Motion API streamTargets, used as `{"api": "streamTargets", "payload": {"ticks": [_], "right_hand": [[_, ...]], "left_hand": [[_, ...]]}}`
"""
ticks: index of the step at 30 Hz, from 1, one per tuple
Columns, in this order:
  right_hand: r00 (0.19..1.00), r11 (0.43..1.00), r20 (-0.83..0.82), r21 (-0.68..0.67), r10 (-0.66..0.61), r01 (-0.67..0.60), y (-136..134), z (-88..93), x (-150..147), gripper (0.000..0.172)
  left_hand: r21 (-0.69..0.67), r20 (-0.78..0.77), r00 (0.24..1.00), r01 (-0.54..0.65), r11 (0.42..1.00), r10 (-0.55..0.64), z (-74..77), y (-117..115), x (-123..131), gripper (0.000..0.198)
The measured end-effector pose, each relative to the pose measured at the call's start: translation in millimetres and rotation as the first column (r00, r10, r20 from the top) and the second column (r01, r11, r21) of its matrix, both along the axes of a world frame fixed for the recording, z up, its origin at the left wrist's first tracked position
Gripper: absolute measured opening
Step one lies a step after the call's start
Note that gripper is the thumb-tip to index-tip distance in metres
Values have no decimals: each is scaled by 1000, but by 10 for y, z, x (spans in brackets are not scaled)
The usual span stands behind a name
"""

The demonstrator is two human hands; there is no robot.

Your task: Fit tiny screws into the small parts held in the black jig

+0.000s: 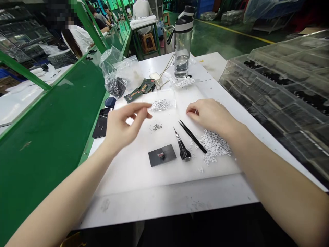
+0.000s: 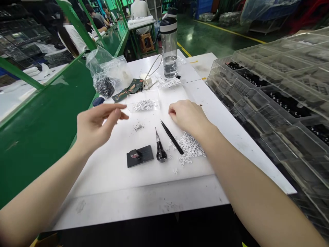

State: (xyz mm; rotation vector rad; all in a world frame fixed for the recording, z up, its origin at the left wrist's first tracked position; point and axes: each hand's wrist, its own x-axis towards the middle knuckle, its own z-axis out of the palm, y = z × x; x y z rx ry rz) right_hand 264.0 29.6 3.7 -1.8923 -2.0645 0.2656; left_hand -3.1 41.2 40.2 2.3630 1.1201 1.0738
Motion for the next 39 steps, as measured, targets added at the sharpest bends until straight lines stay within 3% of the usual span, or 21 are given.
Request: {"api": "streamTargets", "payload": {"ticks": [5, 9, 11, 17, 21, 23, 28, 33, 39], "right_hand": [[997, 998, -67, 29, -47, 49, -29, 38, -9, 18], [972, 999, -232, 23, -37, 43, -95, 127, -96, 12], [944, 999, -329, 28, -21, 32, -147, 175, -184, 12], [747, 969, -618, 137, 247, -207, -319, 227, -431, 6], [598, 917, -708, 188, 375, -353, -412, 219, -518, 24], [603, 899, -681, 208, 415, -384, -442, 208, -555, 22], [718, 910, -558, 236, 415, -342, -472, 168, -608, 17], [658, 849, -541, 261, 523, -460, -447, 137, -599, 18], [651, 846, -570, 165, 501, -507, -413, 118, -603, 10]], "left_hand": [[-135, -1, 970, 241, 961, -244, -170, -519, -15, 23], [-92, -100, 896, 425, 900, -433, -330, -525, -42, 31], [-116, -119, 874, 459, 881, -471, -381, -461, -79, 27], [-335, -59, 954, 259, 906, -294, -380, -430, -125, 25], [-465, 50, 976, 210, 860, -212, -363, -455, -104, 29], [-472, 84, 975, 222, 853, -206, -368, -451, -101, 24], [-478, 103, 971, 237, 846, -214, -380, -439, -106, 25], [-464, 86, 965, 259, 847, -248, -376, -430, -96, 16], [-419, 104, 951, 308, 854, -292, -386, -409, -108, 17]]}}
